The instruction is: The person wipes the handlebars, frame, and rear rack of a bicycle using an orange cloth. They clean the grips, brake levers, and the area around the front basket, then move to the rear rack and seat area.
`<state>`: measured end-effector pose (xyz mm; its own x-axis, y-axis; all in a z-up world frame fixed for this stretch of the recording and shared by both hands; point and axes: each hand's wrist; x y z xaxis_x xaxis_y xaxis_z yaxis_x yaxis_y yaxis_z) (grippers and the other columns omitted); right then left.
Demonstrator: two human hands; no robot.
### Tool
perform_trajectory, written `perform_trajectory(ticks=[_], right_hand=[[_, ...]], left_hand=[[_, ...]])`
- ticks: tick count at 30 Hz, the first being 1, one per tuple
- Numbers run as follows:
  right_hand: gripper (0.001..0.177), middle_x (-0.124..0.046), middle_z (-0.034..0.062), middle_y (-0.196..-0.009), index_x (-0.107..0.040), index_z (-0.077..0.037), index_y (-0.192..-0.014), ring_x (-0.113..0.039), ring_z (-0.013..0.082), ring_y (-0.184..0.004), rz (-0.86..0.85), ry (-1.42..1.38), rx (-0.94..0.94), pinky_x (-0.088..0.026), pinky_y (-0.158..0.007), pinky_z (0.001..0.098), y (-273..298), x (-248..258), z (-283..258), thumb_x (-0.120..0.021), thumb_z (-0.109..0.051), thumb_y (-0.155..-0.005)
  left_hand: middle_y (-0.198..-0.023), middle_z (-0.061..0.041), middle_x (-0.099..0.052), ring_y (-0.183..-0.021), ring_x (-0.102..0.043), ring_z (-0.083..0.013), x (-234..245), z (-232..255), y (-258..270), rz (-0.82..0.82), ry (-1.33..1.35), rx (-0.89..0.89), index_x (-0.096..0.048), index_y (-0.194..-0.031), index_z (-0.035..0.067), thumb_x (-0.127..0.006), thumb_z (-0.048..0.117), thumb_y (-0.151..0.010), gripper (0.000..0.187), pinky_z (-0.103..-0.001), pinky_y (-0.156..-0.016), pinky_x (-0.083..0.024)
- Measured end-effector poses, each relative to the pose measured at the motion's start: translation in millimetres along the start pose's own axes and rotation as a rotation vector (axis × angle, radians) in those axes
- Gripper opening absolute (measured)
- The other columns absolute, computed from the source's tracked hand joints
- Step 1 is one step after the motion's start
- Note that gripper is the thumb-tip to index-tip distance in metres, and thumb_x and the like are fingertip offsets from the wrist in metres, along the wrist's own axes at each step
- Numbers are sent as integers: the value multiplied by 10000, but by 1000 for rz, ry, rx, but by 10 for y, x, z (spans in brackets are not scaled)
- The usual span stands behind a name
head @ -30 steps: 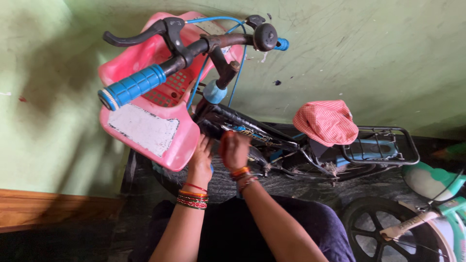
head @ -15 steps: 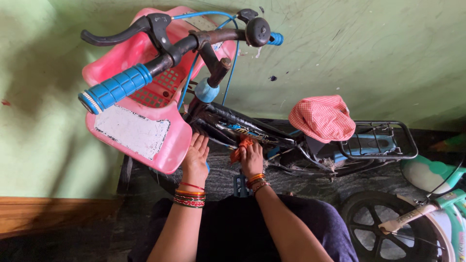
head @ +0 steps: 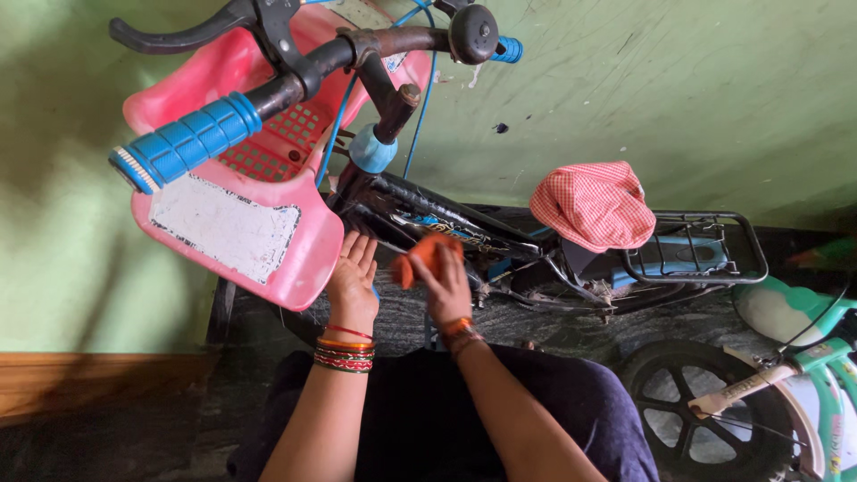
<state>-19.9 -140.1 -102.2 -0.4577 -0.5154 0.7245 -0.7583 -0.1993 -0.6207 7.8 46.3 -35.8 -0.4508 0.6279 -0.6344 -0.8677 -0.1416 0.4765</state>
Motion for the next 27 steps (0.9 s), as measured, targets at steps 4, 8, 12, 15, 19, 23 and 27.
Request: perform_trajectory(ticks=[4,8,12,15,19,23,27], right_hand=[[735,-456,208,-1552,-601,-301,-1437,-459,465,-1387,-139,41,-168,-457,-1092,517,435,-70,407,-608,75,-806],[723,-510,194,-1474,-577,-222,-1443,-481,431,-1353,-44,-93,-290,-442,-1098,510,295,-48,300,-639,38,-772],[693,-595,123,-1508,-539,-155,-1508,-562,354,-1438,89,-280,-160,-465,-1224,461,-249,-13,-105,-525,81,-857],[633,-564,197,-1432,-541,-79,-1493,-538,392,-1373,5,-370,-22,-405,-1223,499,-487,43,-289,-604,-45,-864],[461,-600,210,-1322,-625,-84,-1376,-538,400,-1268,-40,-254,-34,-391,-1139,533,-327,-107,133,-587,-204,-932],[371,-646,203,-1202,-706,-101,-1246,-550,392,-1172,-57,-130,-278,-390,-1065,567,-38,-489,738,-550,-331,-999],[375,-705,122,-1046,-742,-199,-1223,-632,341,-1014,-279,-312,-500,-487,-966,518,-263,-771,741,-411,-317,-1093]], left_hand=[[-1574,-64,-518,-1425,-501,-185,-93,46,101,20,-22,-6,-455,-1533,95,-378,479,-989,671,-412,-1204,-205],[-1581,-20,-461,-1444,-441,-149,-310,53,283,83,-108,-41,-386,-1547,141,-415,548,-995,687,-416,-1195,-186],[-1556,-66,-533,-1421,-486,-207,-259,-201,77,119,-101,-188,-480,-1505,78,-465,553,-981,706,-475,-1196,-221],[-1533,-148,-549,-1410,-519,-293,-152,-390,-104,49,13,-309,-506,-1500,6,-499,554,-1047,710,-552,-1246,-272],[-1540,-92,-513,-1427,-443,-252,-169,-317,-4,103,-60,-172,-479,-1512,82,-362,626,-1017,744,-584,-1203,-158],[-1563,-30,-512,-1467,-399,-179,-257,-122,130,142,-210,-106,-495,-1494,141,-296,668,-944,788,-544,-1179,-153],[-1550,-51,-524,-1468,-398,-174,-294,-21,175,165,-243,-66,-501,-1493,128,-269,669,-959,795,-520,-1175,-156]])
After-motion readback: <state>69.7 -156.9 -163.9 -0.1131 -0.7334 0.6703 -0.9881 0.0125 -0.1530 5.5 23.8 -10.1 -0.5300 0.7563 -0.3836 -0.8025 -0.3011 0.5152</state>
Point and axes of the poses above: each hand's wrist, its own y-axis away from the middle knuckle, its own x-axis out of the back of the hand, z = x × y
